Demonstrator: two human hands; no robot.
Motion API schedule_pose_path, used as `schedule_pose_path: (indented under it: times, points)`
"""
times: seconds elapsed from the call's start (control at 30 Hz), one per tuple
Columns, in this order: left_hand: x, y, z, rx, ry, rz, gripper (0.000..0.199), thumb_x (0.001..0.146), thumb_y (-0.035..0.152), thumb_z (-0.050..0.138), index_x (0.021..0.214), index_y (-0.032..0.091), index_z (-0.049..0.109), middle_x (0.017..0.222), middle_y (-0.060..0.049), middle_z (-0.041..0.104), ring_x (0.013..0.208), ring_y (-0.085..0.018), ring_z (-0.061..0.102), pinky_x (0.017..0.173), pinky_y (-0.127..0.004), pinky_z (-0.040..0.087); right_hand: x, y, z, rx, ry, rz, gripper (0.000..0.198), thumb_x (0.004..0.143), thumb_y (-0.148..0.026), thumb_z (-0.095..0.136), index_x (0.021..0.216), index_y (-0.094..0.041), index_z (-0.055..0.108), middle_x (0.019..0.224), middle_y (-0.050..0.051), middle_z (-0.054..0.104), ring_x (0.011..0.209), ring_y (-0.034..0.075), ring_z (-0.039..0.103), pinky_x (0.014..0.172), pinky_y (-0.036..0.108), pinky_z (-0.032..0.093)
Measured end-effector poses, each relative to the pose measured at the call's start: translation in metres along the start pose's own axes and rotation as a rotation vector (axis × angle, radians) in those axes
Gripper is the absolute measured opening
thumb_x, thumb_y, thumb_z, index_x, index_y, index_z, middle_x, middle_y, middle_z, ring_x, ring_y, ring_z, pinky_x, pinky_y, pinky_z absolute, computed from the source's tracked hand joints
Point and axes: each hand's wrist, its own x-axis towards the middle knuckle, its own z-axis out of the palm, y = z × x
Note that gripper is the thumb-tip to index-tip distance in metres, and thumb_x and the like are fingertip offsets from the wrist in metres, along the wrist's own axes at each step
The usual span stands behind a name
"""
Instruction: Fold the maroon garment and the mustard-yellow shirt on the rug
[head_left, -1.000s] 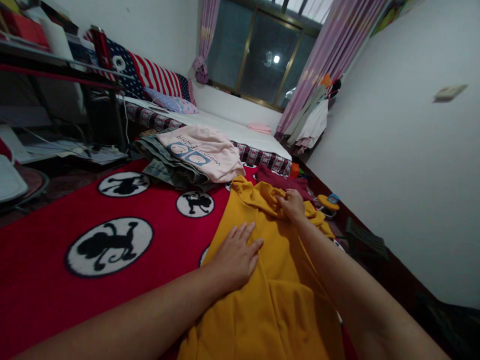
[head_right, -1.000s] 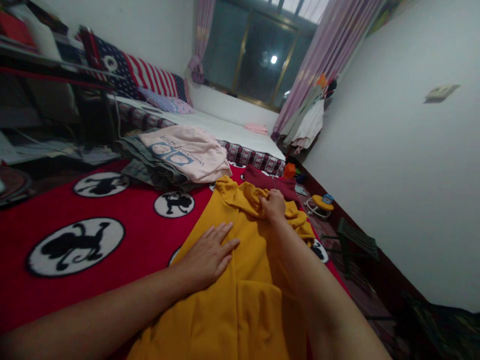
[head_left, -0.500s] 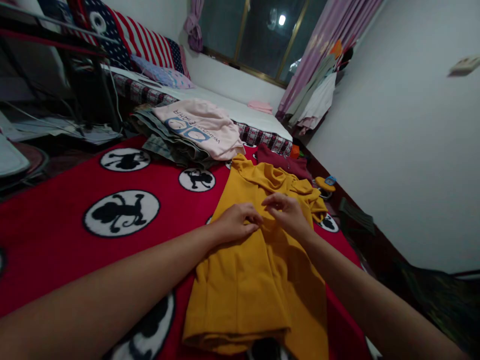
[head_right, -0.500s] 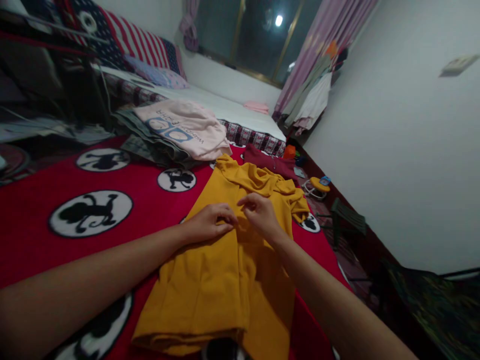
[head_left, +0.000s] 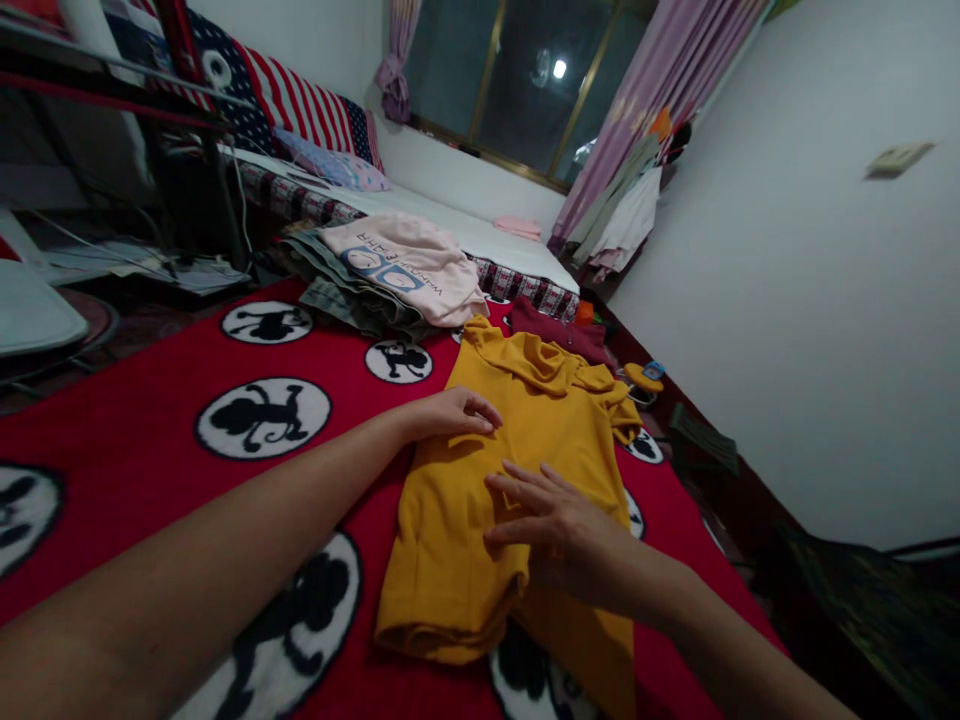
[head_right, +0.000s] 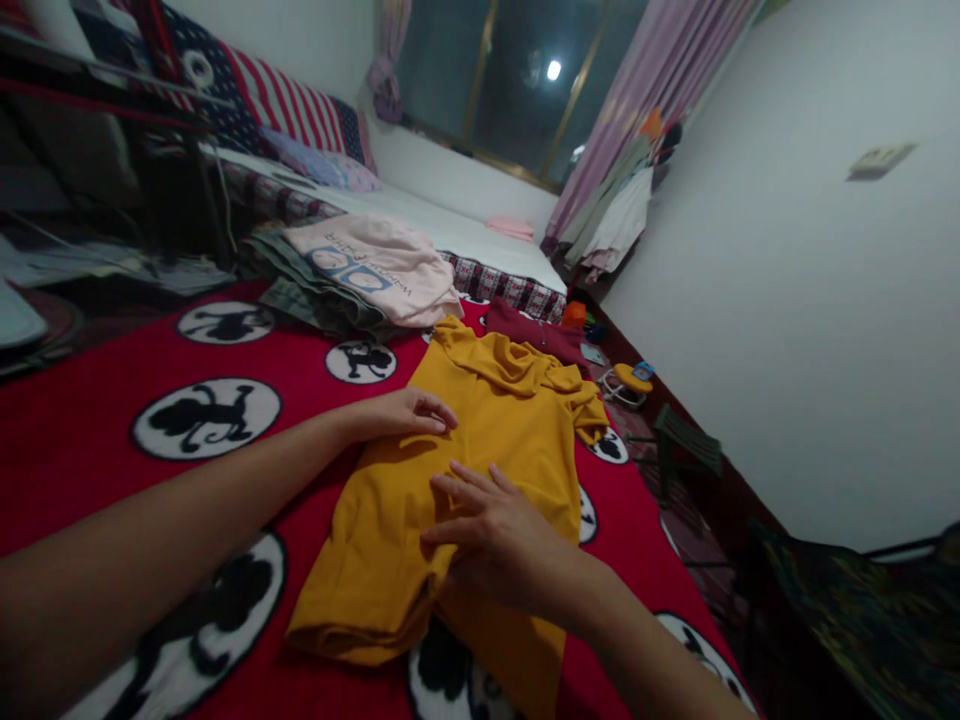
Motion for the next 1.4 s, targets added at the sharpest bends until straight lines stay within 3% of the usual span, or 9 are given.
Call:
schedule_pose_path:
  times: [0.2, 0.33, 0.47, 0.57, 0.73, 0.9, 1.1, 1.27, 1.4]
  points:
    - [0.001, -0.005, -0.002, -0.126, 0.006, -0.007, 0.034, 0.064, 0.027, 0.08, 0.093, 0.011, 0.071, 0.09, -0.007, 0.073, 0.082, -0.014, 0.065, 0.08, -0.026, 0.047, 0.004, -0.024, -0.004, -0.054, 0.052, -0.083, 0.065, 0.074, -0.047, 0.075, 0.133, -0.032, 0.054, 0.146, 0.009, 0.046, 0.128, 0.029, 0.048, 0.111, 0.055, 0.028]
    - [0.002, -0.007, -0.003, -0.141, 0.007, 0.009, 0.031, 0.064, 0.024, 0.081, 0.09, 0.011, 0.071, 0.086, -0.006, 0.072, 0.077, -0.013, 0.065, 0.077, -0.025, 0.048, 0.012, -0.049, 0.012, -0.179, 0.077, -0.107, 0.034, 0.082, -0.032, 0.067, 0.115, -0.024, 0.063, 0.139, 0.009, 0.053, 0.118, 0.026, 0.054, 0.095, 0.04, 0.045]
    - [0.003, -0.008, -0.002, -0.151, -0.003, 0.02, 0.034, 0.063, 0.025, 0.083, 0.09, 0.01, 0.072, 0.086, -0.006, 0.072, 0.077, -0.013, 0.065, 0.077, -0.024, 0.049, 0.018, -0.061, 0.02, -0.094, 0.066, 0.011, 0.01, 0.088, -0.021, 0.057, 0.091, -0.017, 0.065, 0.105, 0.009, 0.069, 0.088, 0.019, 0.065, 0.075, 0.029, 0.049]
    - [0.0, -0.004, -0.005, -0.205, -0.02, -0.006, 0.043, 0.06, 0.032, 0.086, 0.094, 0.01, 0.071, 0.089, -0.009, 0.073, 0.08, -0.014, 0.067, 0.076, -0.025, 0.05, 0.019, -0.062, 0.015, 0.138, 0.257, 0.133, 0.013, 0.091, -0.024, 0.053, 0.094, -0.017, 0.064, 0.087, 0.006, 0.071, 0.075, 0.017, 0.067, 0.067, 0.025, 0.049]
    - [-0.013, 0.021, -0.02, -0.181, -0.059, 0.007, 0.057, 0.062, 0.043, 0.085, 0.106, 0.012, 0.068, 0.11, -0.014, 0.07, 0.09, -0.02, 0.069, 0.081, -0.031, 0.052, 0.019, -0.068, 0.011, 0.58, 0.656, 0.062, 0.017, 0.095, -0.035, 0.052, 0.1, -0.021, 0.06, 0.107, 0.006, 0.071, 0.096, 0.015, 0.068, 0.079, 0.023, 0.05]
    - [-0.015, 0.041, -0.024, 0.07, 0.016, 0.073, 0.041, 0.078, 0.037, 0.071, 0.109, 0.01, 0.068, 0.11, -0.014, 0.07, 0.094, -0.022, 0.068, 0.083, -0.032, 0.052, 0.026, -0.07, 0.044, 0.542, 0.501, 0.029, 0.016, 0.092, -0.031, 0.051, 0.096, -0.019, 0.061, 0.096, 0.007, 0.073, 0.087, 0.016, 0.07, 0.072, 0.022, 0.05]
    - [0.001, 0.014, 0.007, 0.691, 0.322, 0.176, 0.041, 0.081, 0.016, 0.057, 0.121, 0.01, 0.064, 0.116, -0.014, 0.065, 0.108, -0.026, 0.061, 0.096, -0.036, 0.048, 0.02, -0.058, 0.058, 0.518, 0.296, -0.116, 0.031, 0.085, -0.049, 0.058, 0.091, -0.019, 0.063, 0.088, 0.005, 0.072, 0.075, 0.015, 0.068, 0.062, 0.021, 0.047]
    - [-0.003, -0.006, 0.027, 0.973, 0.482, 0.187, 0.053, 0.085, 0.024, 0.057, 0.137, 0.012, 0.05, 0.144, -0.018, 0.042, 0.135, -0.029, 0.039, 0.114, -0.04, 0.031, -0.005, -0.012, 0.035, 0.078, 0.633, 0.263, 0.022, 0.092, -0.036, 0.05, 0.101, -0.02, 0.063, 0.105, 0.01, 0.067, 0.096, 0.022, 0.063, 0.084, 0.033, 0.05]
    - [-0.007, -0.004, 0.033, 1.051, 0.529, 0.067, 0.056, 0.093, 0.042, 0.049, 0.141, 0.013, 0.046, 0.152, -0.02, 0.032, 0.143, -0.034, 0.027, 0.116, -0.049, 0.024, -0.028, 0.043, 0.041, -0.263, 0.66, 0.696, 0.059, 0.086, -0.05, 0.054, 0.134, -0.016, 0.048, 0.13, 0.02, 0.052, 0.118, 0.038, 0.053, 0.083, 0.049, 0.052]
